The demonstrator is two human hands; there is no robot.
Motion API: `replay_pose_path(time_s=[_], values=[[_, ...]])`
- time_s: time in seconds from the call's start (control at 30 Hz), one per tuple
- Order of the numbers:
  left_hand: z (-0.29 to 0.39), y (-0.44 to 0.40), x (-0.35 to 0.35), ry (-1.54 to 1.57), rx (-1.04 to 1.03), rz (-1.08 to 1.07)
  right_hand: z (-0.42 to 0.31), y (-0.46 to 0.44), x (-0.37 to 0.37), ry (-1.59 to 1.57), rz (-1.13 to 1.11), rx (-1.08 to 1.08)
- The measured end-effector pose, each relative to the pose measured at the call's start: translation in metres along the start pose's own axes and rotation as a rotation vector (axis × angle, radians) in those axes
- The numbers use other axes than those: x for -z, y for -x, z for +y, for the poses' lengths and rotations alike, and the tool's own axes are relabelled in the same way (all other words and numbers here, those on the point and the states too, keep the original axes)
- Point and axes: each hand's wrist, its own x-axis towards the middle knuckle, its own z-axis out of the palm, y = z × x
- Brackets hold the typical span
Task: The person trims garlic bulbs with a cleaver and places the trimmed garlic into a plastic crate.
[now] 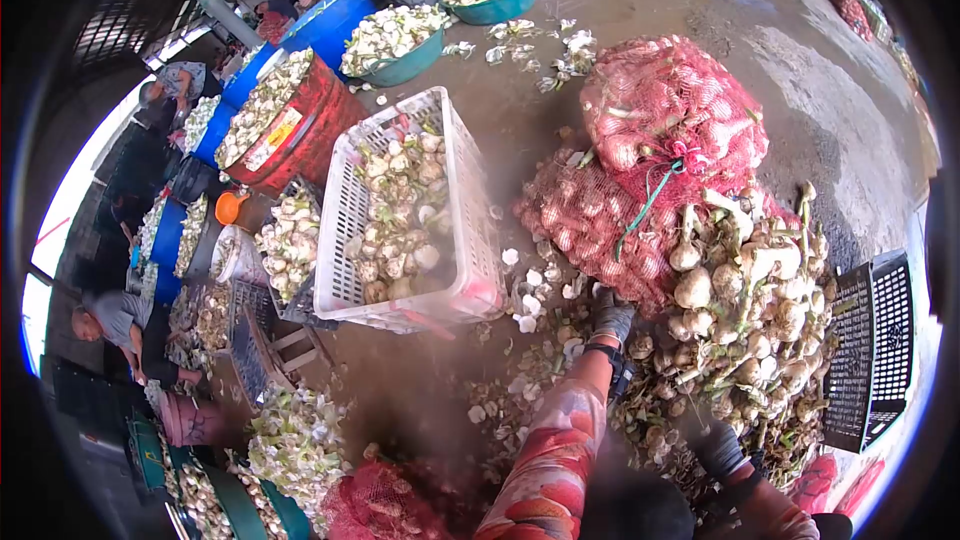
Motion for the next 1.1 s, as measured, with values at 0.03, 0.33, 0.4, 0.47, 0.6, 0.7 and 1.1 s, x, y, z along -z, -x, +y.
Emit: replay_pose_path(time_s=[0.03, 0.33, 0.4, 0.47, 0.6, 0.7, 1.1], values=[[0.000, 0.003, -0.010, -0.020, 0.092, -0.092, -0.018, 0.002, 0.008, -0.057, 0.004, -0.048], [0.054, 0.058, 0.047, -0.109, -0.030, -0.144, -0.025, -0.004, 0.013, -0.110, -0.102, -0.196], [0.050, 0.074, 0.058, -0.220, -0.063, -0.307, -0.009, 0.000, 0.004, -0.064, -0.110, -0.129], [0.018, 0.101, 0.050, -0.018, -0.212, -0.157, -0.037, 0.002, 0.012, 0.061, -0.048, -0.145], [-0.004, 0.134, 0.081, 1.038, 0.335, -0.543, -0.043, 0.008, 0.015, -0.018, -0.092, -0.165], [0.043, 0.162, 0.143, 1.399, 0.415, -0.621, -0.030, 0.013, 0.003, -0.118, -0.079, -0.160], [0.019, 0.164, 0.090, 0.315, -0.046, -0.384, -0.035, 0.048, -0.013, -0.122, -0.019, -0.141]])
